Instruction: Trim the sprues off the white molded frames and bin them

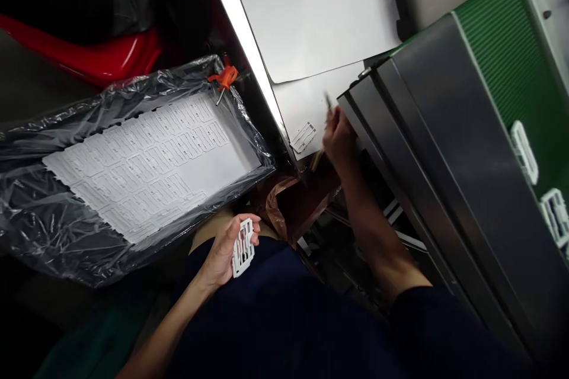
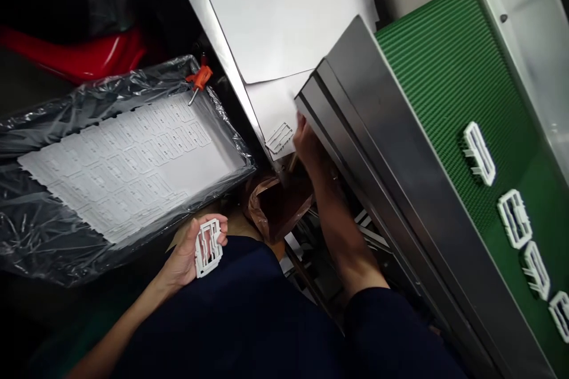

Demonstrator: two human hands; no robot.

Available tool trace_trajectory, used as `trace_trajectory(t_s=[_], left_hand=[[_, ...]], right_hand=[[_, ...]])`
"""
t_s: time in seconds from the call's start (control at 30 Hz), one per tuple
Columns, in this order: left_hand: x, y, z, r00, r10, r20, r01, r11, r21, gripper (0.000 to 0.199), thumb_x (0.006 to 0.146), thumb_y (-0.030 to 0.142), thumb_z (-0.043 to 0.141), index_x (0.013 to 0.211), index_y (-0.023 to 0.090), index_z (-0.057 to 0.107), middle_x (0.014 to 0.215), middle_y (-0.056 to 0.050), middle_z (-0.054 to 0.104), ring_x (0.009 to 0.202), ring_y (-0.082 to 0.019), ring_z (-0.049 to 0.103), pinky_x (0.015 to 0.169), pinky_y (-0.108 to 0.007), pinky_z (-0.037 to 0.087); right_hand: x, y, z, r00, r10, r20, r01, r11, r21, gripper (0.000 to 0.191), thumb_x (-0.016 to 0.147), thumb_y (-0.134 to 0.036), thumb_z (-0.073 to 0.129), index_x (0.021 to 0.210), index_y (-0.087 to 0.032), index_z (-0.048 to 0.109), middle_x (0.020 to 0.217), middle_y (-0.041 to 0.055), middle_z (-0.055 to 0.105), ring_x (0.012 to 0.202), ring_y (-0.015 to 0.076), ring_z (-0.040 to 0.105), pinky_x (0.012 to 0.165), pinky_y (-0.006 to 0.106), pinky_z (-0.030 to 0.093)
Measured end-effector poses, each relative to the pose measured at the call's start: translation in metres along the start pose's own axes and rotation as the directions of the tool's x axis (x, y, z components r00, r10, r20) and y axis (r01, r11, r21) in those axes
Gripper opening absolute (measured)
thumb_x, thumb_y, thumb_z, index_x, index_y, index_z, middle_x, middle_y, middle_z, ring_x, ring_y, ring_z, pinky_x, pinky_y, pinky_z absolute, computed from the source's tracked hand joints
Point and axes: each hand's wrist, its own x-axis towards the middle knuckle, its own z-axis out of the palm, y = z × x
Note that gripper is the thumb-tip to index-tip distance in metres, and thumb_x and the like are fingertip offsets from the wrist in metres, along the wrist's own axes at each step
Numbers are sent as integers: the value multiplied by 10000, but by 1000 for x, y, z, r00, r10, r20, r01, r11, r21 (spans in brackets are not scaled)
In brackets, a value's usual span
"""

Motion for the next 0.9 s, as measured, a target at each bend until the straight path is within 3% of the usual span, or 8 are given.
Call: trace_trajectory(t_s=[0.07, 0.13, 0.23, 0.33, 0.43, 0.53, 0.67, 0.9], left_hand=[[1, 7, 4, 997, 71, 22, -74, 984, 162, 394, 787, 513, 570, 1009, 191, 615, 847, -32, 541, 679, -131, 502, 559, -224, 393], [1, 14, 9, 988, 139, 60, -152, 915, 374, 357, 760, 448, 634, 1016, 199, 617, 837, -22, 533, 675, -130, 486, 550, -222, 374], [0, 22, 23, 954, 235, 187, -300, 705, 643, 350, 715, 385, 699, 1010, 215, 621, 846, -14, 528, 713, -148, 500, 617, -246, 400], [-2, 26, 39, 897, 278, 344, -440, 472, 764, 358, 709, 385, 707, 1009, 217, 611, 880, -26, 549, 776, -179, 534, 700, -286, 428], [-3, 26, 53, 851, 258, 458, -522, 318, 792, 344, 735, 392, 682, 1015, 212, 597, 903, -38, 565, 777, -182, 549, 702, -295, 446], [-4, 24, 62, 798, 240, 552, -600, 231, 766, 312, 764, 376, 655, 1012, 201, 584, 915, -44, 568, 783, -178, 551, 698, -291, 453], [-6, 21, 69, 732, 225, 643, -679, 173, 713, 278, 789, 333, 636, 1009, 178, 568, 910, -40, 563, 792, -167, 549, 693, -270, 446], [-12, 14, 74, 694, 223, 684, -716, 120, 688, 234, 808, 255, 615, 1019, 179, 548, 918, -41, 554, 811, -164, 542, 708, -270, 437]], right_hand=[[-38, -9, -3, 996, -75, 40, 75, 997, -5, 318, 905, -305, 419, 1120, -135, 581, 1083, 106, 605, 1069, 243, 537, 949, 381, 385], [-90, -17, -6, 959, -193, 206, 185, 981, 55, 274, 891, -274, 450, 1104, -193, 602, 1076, 69, 629, 994, 205, 580, 902, 336, 431], [-162, -28, -11, 891, -238, 386, 214, 971, 105, 295, 909, -260, 419, 1160, -245, 574, 974, 43, 652, 867, 176, 595, 800, 320, 457], [-201, -33, -19, 895, -206, 396, 172, 978, 119, 292, 901, -272, 445, 1161, -238, 574, 786, 30, 622, 692, 151, 552, 668, 293, 439], [-216, -29, -27, 916, -202, 346, 165, 977, 131, 287, 890, -284, 466, 1137, -211, 594, 722, 26, 576, 623, 132, 510, 598, 272, 406], [-223, -22, -34, 923, -217, 319, 186, 975, 125, 286, 888, -293, 465, 1120, -208, 610, 716, 25, 560, 603, 120, 493, 573, 257, 386], [-232, -16, -40, 917, -263, 299, 236, 964, 122, 291, 899, -292, 442, 1125, -210, 607, 708, 17, 542, 598, 104, 478, 557, 234, 364], [-242, -13, -44, 916, -286, 283, 280, 958, 63, 299, 915, -299, 409, 1116, -199, 607, 705, 12, 525, 602, 96, 457, 563, 228, 343]])
